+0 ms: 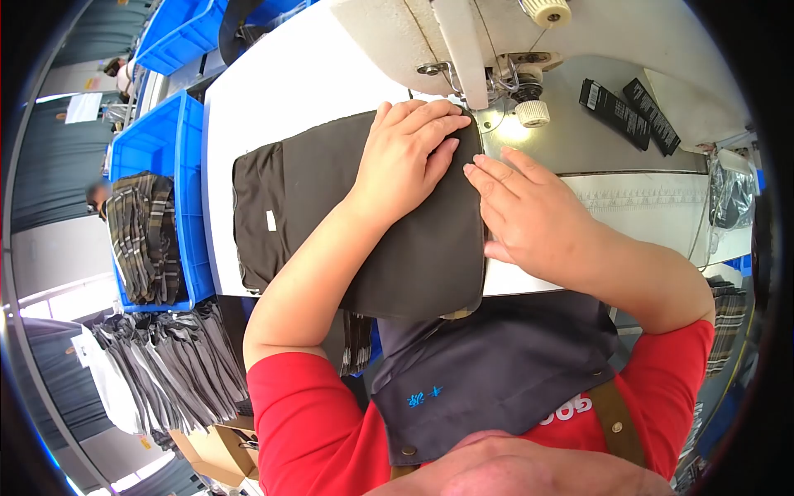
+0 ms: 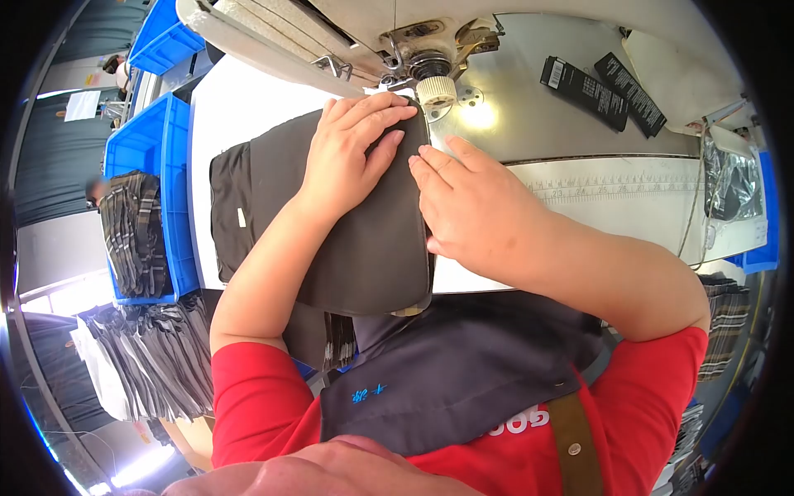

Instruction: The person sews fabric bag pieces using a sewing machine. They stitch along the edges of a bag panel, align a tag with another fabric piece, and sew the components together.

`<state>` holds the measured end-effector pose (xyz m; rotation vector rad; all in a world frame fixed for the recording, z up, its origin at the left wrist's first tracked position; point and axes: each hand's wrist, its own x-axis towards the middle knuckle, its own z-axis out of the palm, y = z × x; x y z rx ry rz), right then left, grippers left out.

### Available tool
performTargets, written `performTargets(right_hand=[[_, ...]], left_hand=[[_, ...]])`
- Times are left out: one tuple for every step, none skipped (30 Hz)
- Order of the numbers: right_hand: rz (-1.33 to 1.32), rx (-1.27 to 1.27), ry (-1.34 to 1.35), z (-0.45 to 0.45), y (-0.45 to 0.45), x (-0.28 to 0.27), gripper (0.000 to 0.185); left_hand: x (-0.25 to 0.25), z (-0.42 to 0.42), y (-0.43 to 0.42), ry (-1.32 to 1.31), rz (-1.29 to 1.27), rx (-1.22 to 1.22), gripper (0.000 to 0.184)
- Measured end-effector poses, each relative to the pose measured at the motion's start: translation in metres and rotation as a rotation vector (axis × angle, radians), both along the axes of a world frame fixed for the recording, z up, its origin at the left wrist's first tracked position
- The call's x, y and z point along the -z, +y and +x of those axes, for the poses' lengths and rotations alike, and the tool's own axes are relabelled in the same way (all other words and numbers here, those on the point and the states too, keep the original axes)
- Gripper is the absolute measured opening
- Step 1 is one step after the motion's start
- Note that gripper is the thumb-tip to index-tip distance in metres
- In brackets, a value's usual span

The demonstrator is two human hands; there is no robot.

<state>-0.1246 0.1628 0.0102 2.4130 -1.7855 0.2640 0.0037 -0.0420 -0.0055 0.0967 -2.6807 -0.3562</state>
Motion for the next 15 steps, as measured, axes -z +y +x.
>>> performTargets(right_hand=[[0.001, 0.002, 0.005, -0.0014, -0.0009, -0.0008, 0.056], [0.009, 0.008, 0.005, -0.003, -0.0017, -0.0018, 0.057], [0.019, 0.013, 0.004, -0.0041, -0.0025, -0.0023, 0.058], [0.021, 0.012, 0.006, -0.0047, -0.003, -0.0019, 0.058], [0.024, 0.025, -0.009, -0.005, -0.0033, -0.0009, 0.058], [0.029, 0.038, -0.024, -0.0054, -0.0038, -0.0003, 0.058], [0.033, 0.035, -0.023, -0.0061, -0.0044, -0.0006, 0.058], [0.041, 0.039, -0.038, -0.007, -0.0047, -0.0015, 0.058], [0.048, 0.042, -0.053, -0.0075, -0.0049, -0.0018, 0.058], [0.051, 0.038, -0.051, -0.0077, -0.0049, -0.0015, 0.058], [0.048, 0.041, -0.068, -0.008, -0.0046, -0.0012, 0.059], [0.045, 0.044, -0.085, -0.0083, -0.0044, -0.0009, 0.059], [0.046, 0.041, -0.085, -0.0083, -0.0043, -0.0008, 0.059], [0.045, 0.041, -0.09, -0.0084, -0.0041, -0.0007, 0.06], [0.043, 0.042, -0.095, -0.0085, -0.0039, -0.0007, 0.06]], left_hand=[[0.0004, -0.0021, -0.0014, -0.005, 0.005, -0.008, 0.03], [0.0003, -0.0038, -0.0023, -0.001, 0.006, -0.006, 0.03], [0.0001, -0.005, -0.003, 0.006, -0.007, -0.011, 0.03], [0.0004, -0.0056, -0.0037, 0.012, -0.019, -0.016, 0.03], [0.002, -0.006, -0.0048, 0.013, -0.017, -0.018, 0.03], [0.0046, -0.0067, -0.0063, 0.036, -0.02, -0.015, 0.029], [0.0067, -0.0073, -0.0074, 0.057, -0.022, -0.014, 0.028], [0.0079, -0.0077, -0.0081, 0.058, -0.017, -0.018, 0.028], [0.0081, -0.0085, -0.0086, 0.067, -0.021, -0.015, 0.028], [0.0082, -0.0089, -0.0089, 0.076, -0.025, -0.014, 0.028], [0.0087, -0.0089, -0.0089, 0.077, -0.023, -0.019, 0.028], [0.009, -0.0088, -0.0087, 0.085, -0.024, -0.016, 0.028], [0.009, -0.0087, -0.0086, 0.092, -0.026, -0.012, 0.027], [0.0089, -0.0087, -0.0086, 0.092, -0.026, -0.014, 0.027], [0.0086, -0.0089, -0.0087, 0.089, -0.025, -0.013, 0.027]])
